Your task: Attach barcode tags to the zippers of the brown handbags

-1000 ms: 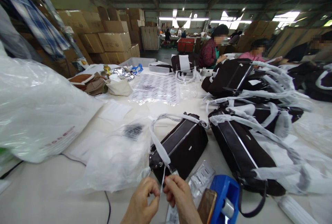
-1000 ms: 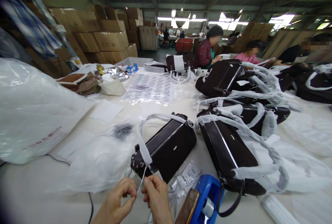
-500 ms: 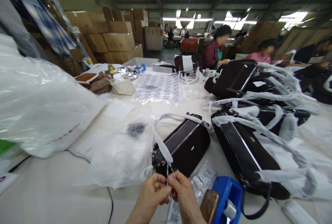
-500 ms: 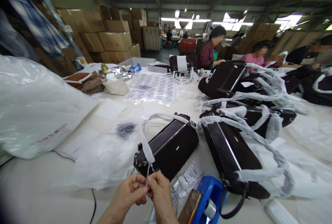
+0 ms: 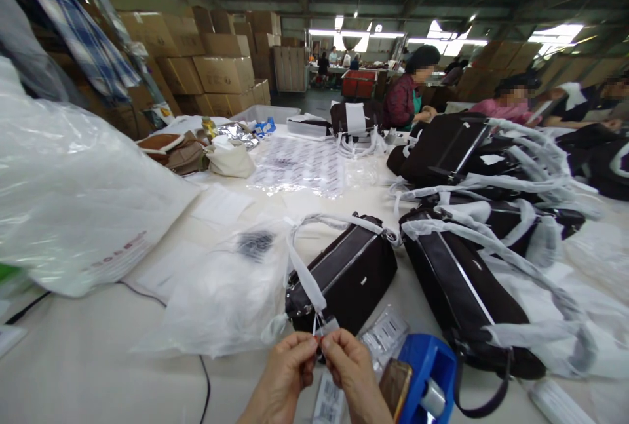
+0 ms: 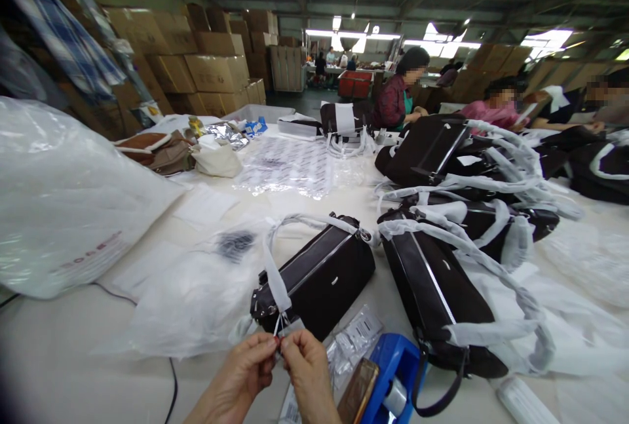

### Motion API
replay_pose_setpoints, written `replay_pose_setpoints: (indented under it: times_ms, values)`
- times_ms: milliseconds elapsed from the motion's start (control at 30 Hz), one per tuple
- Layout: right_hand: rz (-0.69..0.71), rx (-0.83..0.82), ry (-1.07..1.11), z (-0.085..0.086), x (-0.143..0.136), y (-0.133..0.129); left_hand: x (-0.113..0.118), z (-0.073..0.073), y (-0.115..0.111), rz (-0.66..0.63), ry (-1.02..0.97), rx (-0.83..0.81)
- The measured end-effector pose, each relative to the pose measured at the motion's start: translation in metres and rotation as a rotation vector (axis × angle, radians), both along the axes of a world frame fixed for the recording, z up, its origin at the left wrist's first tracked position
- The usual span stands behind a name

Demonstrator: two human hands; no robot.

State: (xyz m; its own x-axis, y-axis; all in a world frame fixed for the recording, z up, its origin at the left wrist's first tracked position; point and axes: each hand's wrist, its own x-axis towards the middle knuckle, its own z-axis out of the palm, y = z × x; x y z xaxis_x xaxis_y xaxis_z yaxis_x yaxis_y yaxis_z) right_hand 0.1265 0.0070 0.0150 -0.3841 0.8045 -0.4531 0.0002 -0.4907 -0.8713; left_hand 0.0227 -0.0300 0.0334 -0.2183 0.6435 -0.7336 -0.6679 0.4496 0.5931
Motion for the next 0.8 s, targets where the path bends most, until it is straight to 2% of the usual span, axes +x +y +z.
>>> replay_pose_setpoints:
  times_ms: [133, 233, 400, 600, 700, 800]
  values:
    - [-0.105, 0.342, -0.301, -0.010, 0.011, 0.003, -0.004, 0.002, -0.005, 0.075, 0.085, 0.070]
    - [-0.133, 0.481, -0.487, -0.020, 0.015, 0.004, -0.008, 0.004, -0.010, 0.108, 0.110, 0.163]
    - [-0.054, 0.508, -0.541, -0.032, 0.015, 0.004, -0.014, 0.009, -0.013, 0.134, 0.094, 0.261]
    - [-0.024, 0.478, -0.452, -0.029, 0.025, 0.011, -0.019, 0.018, -0.012, 0.023, 0.169, 0.358]
    - [-0.002, 0.445, -0.411, -0.029, 0.028, 0.012, -0.021, 0.016, -0.010, -0.023, 0.229, 0.348]
    - [0.000, 0.441, -0.411, -0.037, 0.022, 0.005, -0.024, 0.011, -0.007, -0.070, 0.303, 0.382]
